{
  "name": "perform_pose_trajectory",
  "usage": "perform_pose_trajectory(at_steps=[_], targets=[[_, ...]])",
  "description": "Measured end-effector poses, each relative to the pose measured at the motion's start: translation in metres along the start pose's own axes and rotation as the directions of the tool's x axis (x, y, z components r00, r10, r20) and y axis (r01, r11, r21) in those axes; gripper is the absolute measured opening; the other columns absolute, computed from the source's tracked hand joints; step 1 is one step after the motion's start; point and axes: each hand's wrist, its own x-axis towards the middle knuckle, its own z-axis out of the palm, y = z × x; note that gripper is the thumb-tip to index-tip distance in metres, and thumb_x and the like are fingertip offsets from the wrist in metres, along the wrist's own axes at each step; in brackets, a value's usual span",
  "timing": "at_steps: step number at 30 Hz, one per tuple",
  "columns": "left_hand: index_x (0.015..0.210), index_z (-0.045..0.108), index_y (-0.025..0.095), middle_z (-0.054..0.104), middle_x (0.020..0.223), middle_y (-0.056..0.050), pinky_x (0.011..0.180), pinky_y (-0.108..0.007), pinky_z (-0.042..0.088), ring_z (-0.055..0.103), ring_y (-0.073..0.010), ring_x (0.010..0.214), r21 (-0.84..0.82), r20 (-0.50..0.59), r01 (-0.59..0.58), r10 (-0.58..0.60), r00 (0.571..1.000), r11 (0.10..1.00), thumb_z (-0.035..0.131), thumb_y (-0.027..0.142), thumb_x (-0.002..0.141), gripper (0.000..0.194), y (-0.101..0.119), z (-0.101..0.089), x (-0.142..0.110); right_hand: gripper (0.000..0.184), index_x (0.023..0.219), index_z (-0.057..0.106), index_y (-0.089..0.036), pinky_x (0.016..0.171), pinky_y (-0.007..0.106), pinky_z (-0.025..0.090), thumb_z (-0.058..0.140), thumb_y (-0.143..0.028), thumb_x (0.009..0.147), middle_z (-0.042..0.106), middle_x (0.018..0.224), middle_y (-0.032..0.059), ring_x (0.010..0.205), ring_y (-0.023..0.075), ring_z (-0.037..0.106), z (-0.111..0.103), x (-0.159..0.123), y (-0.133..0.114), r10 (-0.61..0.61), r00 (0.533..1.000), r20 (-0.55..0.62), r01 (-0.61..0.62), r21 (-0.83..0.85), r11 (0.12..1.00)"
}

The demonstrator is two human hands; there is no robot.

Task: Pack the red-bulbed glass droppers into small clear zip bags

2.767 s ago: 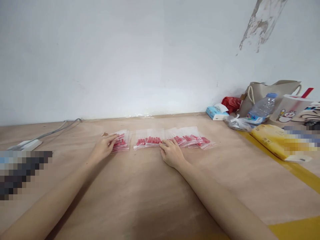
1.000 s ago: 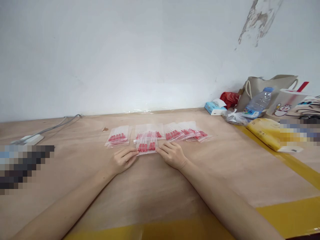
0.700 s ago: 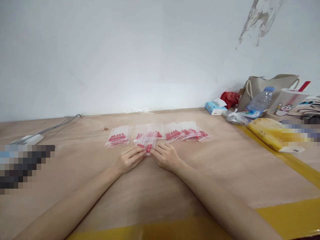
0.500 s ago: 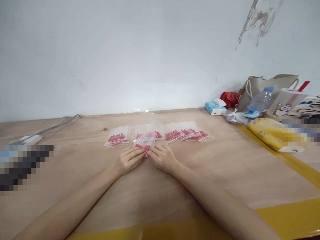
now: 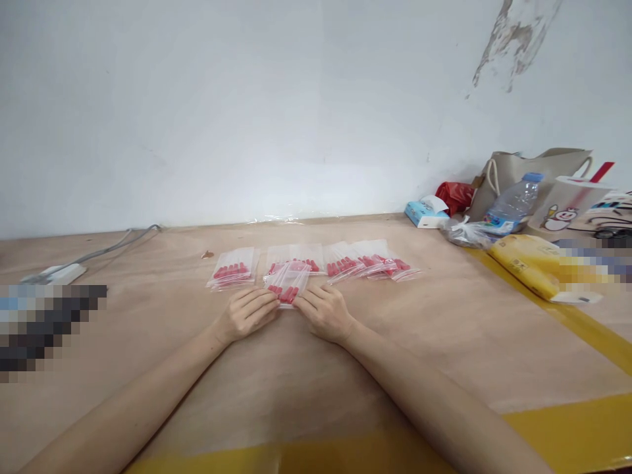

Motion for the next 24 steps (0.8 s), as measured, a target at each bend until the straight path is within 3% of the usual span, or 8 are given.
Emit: perform_pose_trajectory(at_steps=[7,12,20,24], targets=[[0.093,0.058,0.012,0.069,0.085,-0.007,0.072,-0.032,0.052,0.064,-0.0176,0.078,-0.027,0.009,0.035,-0.035,0.999,0.999,0.058,0.010,0.080,0.013,0.0035,0.0036,0.0007,0.014,0.085,0.063,-0.021,0.068,0.026,0.037,0.049,-0.019,0.082,0.065,0.080,0.0019,0.080,0.0146,0.054,-0.0037,0.0051,0.0014,0.016,0.999,-0.048,-0.017,-0.013,1.000],[0.099,0.058,0.012,0.068,0.091,-0.008,0.078,-0.034,0.051,0.063,-0.0180,0.087,-0.062,0.009,0.041,-0.040,0.999,0.997,0.053,0.008,0.083,0.017,0.0076,0.0050,0.0003,0.015,0.083,0.064,-0.020,0.062,0.024,0.037,0.051,-0.013,0.081,0.066,0.075,0.0000,0.071,0.0121,0.053,0.0023,0.0037,-0.0012,-0.035,0.994,-0.104,0.030,-0.048,0.998],[0.105,0.056,0.009,0.066,0.095,-0.010,0.079,-0.033,0.052,0.060,-0.0195,0.092,-0.075,0.004,0.066,-0.066,0.998,0.995,0.054,0.007,0.082,0.022,0.0052,0.0039,-0.0041,0.016,0.083,0.063,-0.021,0.060,0.023,0.038,0.051,-0.010,0.079,0.068,0.083,-0.0017,0.069,0.0104,0.055,0.0056,-0.0008,0.0020,0.074,0.988,-0.138,-0.065,0.067,0.996],[0.102,0.056,0.010,0.066,0.093,-0.011,0.079,-0.034,0.052,0.061,-0.0196,0.092,-0.054,0.003,0.055,-0.055,0.998,0.997,0.051,0.007,0.084,0.020,0.0051,0.0061,-0.0059,0.015,0.082,0.064,-0.021,0.060,0.023,0.038,0.051,-0.012,0.080,0.068,0.082,-0.0019,0.067,0.0098,0.054,0.0050,-0.0007,0.0023,0.037,0.991,-0.130,-0.034,0.020,0.999]])
